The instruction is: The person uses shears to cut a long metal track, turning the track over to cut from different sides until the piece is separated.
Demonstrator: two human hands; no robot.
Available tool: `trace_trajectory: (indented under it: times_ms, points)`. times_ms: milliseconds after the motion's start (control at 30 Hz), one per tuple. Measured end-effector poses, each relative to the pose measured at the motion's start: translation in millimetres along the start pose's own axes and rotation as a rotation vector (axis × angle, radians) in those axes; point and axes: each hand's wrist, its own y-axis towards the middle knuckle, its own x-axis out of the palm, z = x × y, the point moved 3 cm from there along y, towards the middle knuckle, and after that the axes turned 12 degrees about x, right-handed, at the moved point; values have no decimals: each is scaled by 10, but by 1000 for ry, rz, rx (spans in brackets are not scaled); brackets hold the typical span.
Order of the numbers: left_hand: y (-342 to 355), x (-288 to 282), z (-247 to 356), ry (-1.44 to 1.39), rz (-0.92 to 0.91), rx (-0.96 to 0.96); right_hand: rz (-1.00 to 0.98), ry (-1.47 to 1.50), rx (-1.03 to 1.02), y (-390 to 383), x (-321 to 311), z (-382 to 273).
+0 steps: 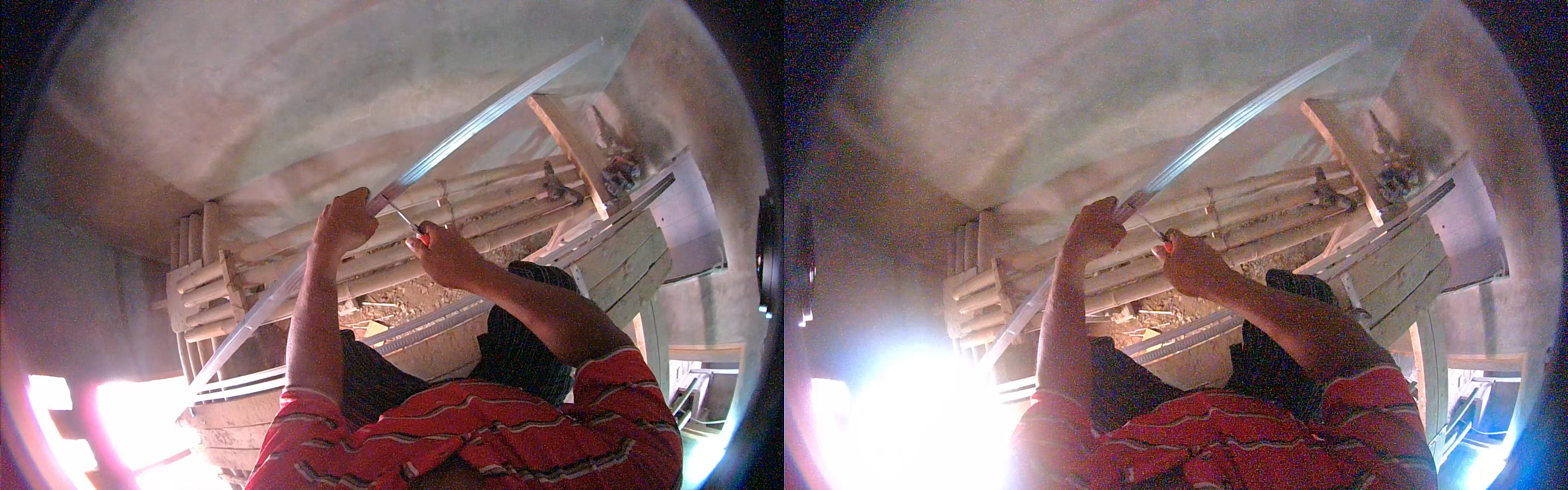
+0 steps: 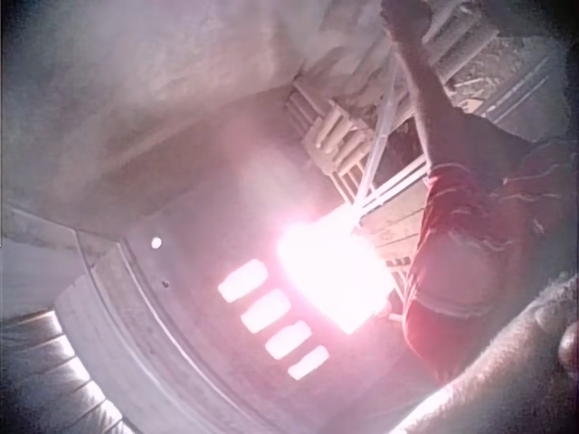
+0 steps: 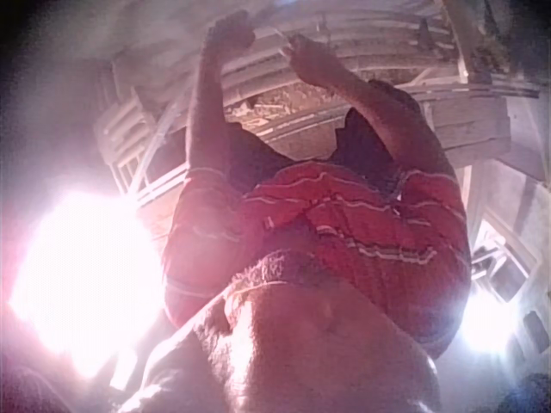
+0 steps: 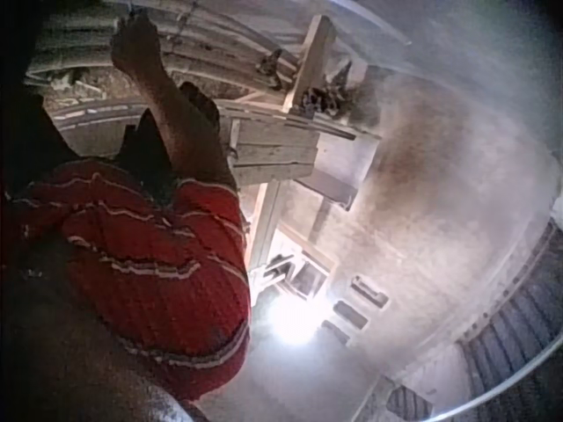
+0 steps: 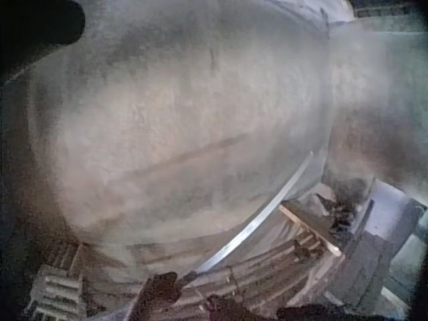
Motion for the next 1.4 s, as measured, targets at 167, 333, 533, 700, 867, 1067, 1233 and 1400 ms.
trace_trajectory:
  times_ms: [167, 333, 533, 700, 867, 1067, 1233, 1400]
  points:
    - [3, -38, -166, -317, -228, -57, -53, 67, 57, -100, -65, -140]
    - [-32, -196, -32, -329, -201, -110, -47, 111, 49, -104, -121, -184]
    - [-135, -353, 239, 77, 177, -240, 56, 87, 7, 66, -178, -203]
    - [-156, -243, 180, 83, 303, -239, 120, -2, 40, 81, -185, -232]
    - [-161, -333, 168, -22, 84, -305, -200, 185, 13, -19, -129, -164]
    - [-138, -296, 87, -78, 11, -253, -56, 67, 71, -11, -117, -108]
    - [-134, -316, 78, -7, 41, -240, -42, 66, 106, -27, -109, -143]
    - [-145, -402, 119, -15, 40, -299, -89, 82, 108, -1, -74, -166]
